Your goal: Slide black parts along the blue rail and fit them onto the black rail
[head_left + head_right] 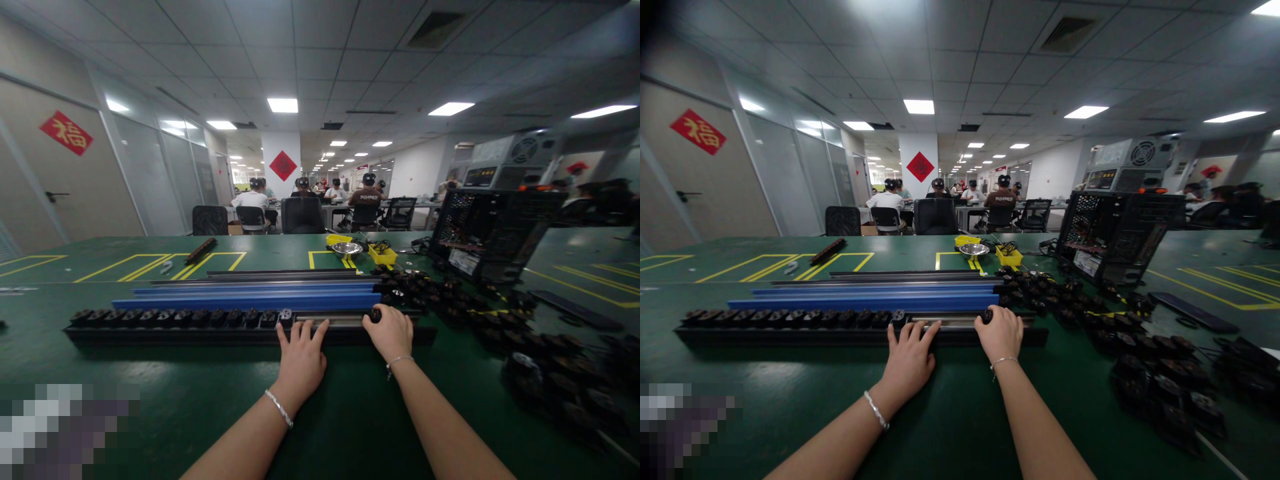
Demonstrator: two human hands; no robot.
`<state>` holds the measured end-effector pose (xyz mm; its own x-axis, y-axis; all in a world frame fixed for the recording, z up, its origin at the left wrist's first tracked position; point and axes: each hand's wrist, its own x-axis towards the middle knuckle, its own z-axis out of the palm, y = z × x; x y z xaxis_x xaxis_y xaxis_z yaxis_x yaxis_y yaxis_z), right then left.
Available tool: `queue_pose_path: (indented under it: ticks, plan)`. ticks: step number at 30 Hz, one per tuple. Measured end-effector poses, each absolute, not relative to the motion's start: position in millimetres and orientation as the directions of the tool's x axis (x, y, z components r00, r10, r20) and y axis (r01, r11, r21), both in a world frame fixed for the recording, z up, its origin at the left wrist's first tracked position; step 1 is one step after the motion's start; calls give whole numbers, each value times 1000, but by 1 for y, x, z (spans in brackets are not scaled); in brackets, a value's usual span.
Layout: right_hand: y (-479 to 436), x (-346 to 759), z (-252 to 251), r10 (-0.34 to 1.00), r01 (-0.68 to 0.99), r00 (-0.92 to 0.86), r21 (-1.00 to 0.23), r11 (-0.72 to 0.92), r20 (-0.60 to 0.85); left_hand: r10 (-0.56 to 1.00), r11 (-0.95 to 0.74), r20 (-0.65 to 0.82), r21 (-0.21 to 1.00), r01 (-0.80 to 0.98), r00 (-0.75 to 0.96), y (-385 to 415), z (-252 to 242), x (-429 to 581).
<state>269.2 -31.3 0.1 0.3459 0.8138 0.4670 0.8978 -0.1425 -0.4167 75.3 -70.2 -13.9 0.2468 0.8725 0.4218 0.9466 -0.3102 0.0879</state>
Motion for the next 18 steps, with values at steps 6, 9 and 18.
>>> queue_pose_path:
  ticks: [6,9,18]
  plan:
    - [-30,270,-1,810,897,350,-418,-145,470,864,-320,432,74,945,258,-69,-15,74]
    - [-29,271,-1,811,898,350,-415,-148,469,867,-318,424,71,945,260,-69,-15,74]
    - [-31,274,3,828,896,350,-413,-160,438,866,-320,429,75,944,259,-69,-16,74]
